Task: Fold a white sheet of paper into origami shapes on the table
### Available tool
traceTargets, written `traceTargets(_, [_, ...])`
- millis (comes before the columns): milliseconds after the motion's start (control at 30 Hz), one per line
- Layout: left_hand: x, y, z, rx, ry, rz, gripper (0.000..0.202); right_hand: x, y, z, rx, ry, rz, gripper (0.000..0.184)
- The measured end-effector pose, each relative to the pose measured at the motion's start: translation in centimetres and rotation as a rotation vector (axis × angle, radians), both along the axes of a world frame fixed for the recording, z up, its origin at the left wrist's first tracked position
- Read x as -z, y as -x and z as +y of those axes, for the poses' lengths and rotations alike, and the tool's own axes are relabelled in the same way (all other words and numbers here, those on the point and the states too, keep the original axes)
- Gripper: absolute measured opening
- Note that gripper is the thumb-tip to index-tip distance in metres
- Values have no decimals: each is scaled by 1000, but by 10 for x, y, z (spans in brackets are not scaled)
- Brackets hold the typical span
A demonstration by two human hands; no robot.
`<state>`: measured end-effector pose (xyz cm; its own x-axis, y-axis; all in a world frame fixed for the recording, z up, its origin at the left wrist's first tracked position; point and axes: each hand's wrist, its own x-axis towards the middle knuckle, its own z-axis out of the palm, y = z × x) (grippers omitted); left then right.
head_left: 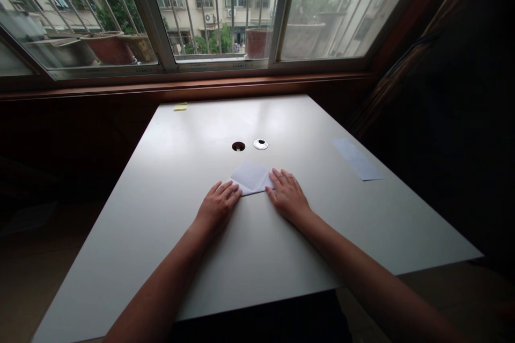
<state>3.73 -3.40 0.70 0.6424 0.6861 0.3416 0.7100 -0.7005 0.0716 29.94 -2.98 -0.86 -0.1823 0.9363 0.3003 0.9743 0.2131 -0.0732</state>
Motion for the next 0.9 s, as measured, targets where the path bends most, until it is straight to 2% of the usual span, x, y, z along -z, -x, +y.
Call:
traceTargets(200, [0,-19,-8,75,21,-10,42,-2,18,-9,-31,2,25,52])
traceTargets(333, [2,-27,-12,75,34,-3,44,-3,22,-11,-30,2,31,52])
traceTargets(567, [-1,-22,-12,52,1,-56,34,-4,21,-12,-18,14,14,54])
traceTargets(700, [-2,-19,-13,-5,-32,-77,27,-4,22,-11,-7,23,0,55])
traceTargets(833, [-3,-16,-19,-44,-31,-56,28,-10,21,-14,-9,1,2,53])
traceTargets(900, [-3,-13,-24,-34,-14,-40,34,-15,21,-19,-59,-41,1,49])
